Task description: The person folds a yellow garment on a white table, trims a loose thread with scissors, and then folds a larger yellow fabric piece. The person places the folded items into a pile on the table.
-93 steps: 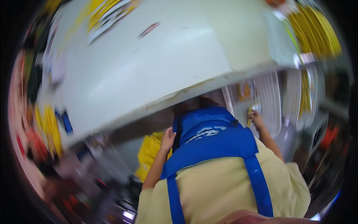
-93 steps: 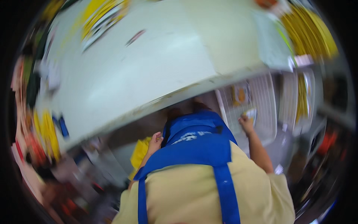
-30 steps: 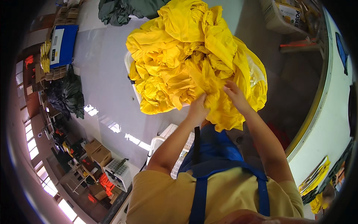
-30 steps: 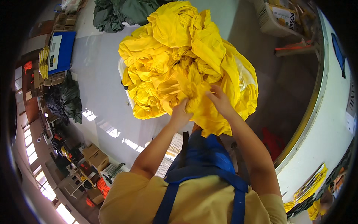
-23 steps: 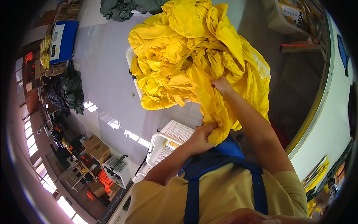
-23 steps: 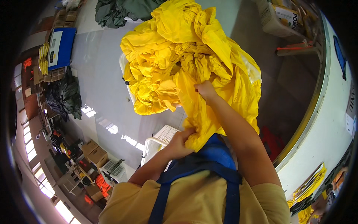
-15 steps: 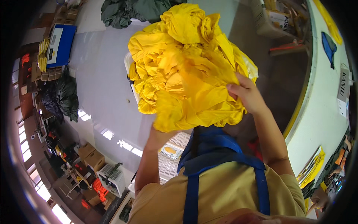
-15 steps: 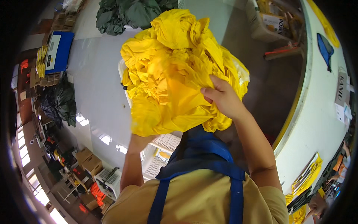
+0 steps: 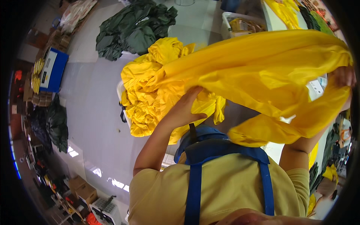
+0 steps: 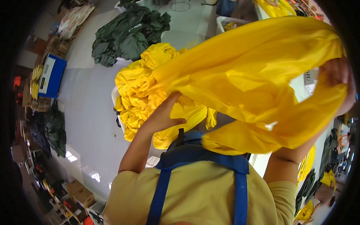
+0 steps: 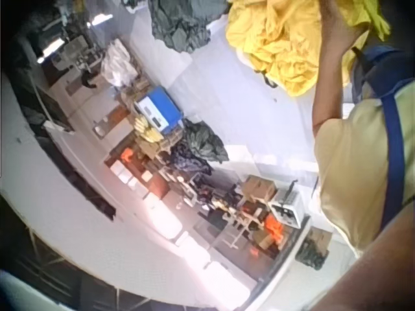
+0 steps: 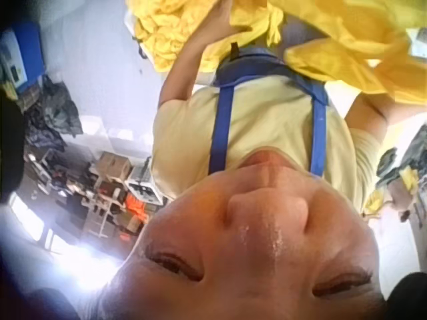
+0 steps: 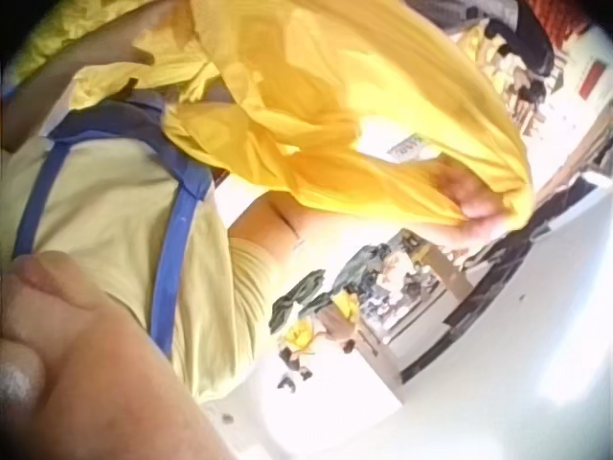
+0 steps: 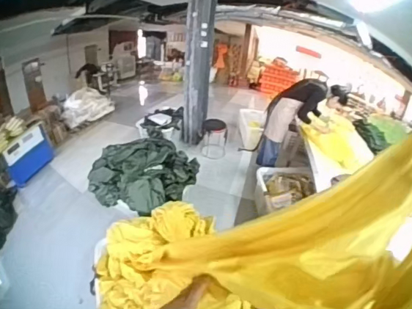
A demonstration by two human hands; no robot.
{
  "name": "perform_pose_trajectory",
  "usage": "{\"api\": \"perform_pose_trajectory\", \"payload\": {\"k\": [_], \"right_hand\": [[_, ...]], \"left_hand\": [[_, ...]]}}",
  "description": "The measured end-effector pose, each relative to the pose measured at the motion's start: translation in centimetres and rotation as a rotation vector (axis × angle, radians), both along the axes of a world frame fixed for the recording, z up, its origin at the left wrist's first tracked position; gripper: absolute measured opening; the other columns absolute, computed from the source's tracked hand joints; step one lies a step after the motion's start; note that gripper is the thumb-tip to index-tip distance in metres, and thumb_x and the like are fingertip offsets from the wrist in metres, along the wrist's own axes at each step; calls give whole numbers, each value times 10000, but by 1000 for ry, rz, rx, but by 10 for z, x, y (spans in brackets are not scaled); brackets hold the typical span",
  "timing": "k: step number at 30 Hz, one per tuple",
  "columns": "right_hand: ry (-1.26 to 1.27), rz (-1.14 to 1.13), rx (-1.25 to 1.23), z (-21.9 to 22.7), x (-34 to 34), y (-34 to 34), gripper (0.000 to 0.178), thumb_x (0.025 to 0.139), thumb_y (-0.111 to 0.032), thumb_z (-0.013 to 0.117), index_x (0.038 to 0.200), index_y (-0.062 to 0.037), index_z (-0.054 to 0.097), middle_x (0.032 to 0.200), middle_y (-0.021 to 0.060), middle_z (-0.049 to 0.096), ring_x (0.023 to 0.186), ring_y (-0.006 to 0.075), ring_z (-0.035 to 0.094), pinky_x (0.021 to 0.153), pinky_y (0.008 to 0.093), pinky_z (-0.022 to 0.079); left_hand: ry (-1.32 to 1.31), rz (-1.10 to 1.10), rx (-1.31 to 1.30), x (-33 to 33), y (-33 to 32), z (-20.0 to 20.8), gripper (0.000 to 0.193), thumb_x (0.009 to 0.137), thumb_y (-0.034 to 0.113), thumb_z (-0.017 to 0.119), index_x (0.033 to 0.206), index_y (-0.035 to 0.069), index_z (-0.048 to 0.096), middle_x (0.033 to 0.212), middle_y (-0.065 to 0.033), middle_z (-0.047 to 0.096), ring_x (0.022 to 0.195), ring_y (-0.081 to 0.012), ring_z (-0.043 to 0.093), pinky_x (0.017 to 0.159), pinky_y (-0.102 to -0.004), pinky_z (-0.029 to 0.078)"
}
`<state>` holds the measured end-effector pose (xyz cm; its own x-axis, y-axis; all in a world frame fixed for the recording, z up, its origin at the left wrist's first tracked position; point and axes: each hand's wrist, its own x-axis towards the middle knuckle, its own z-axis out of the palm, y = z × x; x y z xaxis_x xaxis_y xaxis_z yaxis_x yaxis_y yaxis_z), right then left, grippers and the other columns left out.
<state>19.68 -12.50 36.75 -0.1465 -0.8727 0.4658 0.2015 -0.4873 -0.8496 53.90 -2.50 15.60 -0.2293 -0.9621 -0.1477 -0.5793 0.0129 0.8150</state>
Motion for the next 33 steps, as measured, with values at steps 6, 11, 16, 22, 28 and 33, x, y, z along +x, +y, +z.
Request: {"api": "perform_pose_trajectory", "payload": {"k": [6, 11, 16, 22, 28, 33], "right_hand": [[244, -327, 107, 9, -115, 62, 129, 916, -177, 472, 837, -77, 457, 690, 15, 414, 616, 137, 420, 625, 279, 355], [414, -502, 88, 58, -131, 41, 124, 917, -188, 468, 887, -68, 463, 728, 35, 444, 645, 161, 454, 647, 299, 385], [490, -675, 101, 89, -172, 106, 141, 918, -199, 465, 937, -59, 469, 766, 54, 474, 674, 185, 488, 670, 319, 415], [455, -818, 183, 67, -254, 213, 182, 919, -212, 461, 997, -49, 477, 812, 78, 509, 709, 213, 528, 697, 343, 452], [429, -889, 209, 76, -303, 240, 234, 920, -225, 457, 1057, -38, 484, 858, 101, 545, 745, 242, 568, 724, 367, 488], [195, -873, 234, 34, -341, 300, 281, 921, -236, 453, 1107, -29, 490, 897, 120, 574, 774, 266, 602, 746, 387, 518]], "left_hand": [[-84, 300, -582, -51, -50, -15, 1124, 625, 300, 830, 1475, 131, 115, 1521, -180, 32, 1392, -419, 106, 1121, -536, 114], [-46, 247, -418, -54, -130, -38, 663, 710, 255, 757, 1288, 92, 475, 1111, -63, 637, 1090, -256, 568, 993, -427, 354], [66, 371, -822, 2, -209, 96, 242, 803, 111, 634, 1045, 99, 644, 924, -152, 671, 838, -312, 658, 721, -339, 505], [-708, 406, -940, 29, -275, 261, 439, 872, 449, 475, 1180, 161, 598, 1125, -232, 595, 1065, -408, 547, 870, -440, 448], [104, 130, -635, -59, -378, 354, 415, 932, 374, 480, 1155, 41, 590, 846, -125, 645, 806, -205, 630, 560, -275, 452], [750, -119, -480, -287, -361, 432, 321, 965, 194, 466, 1208, -7, 524, 994, -112, 628, 767, -124, 650, 480, -202, 494]]}}
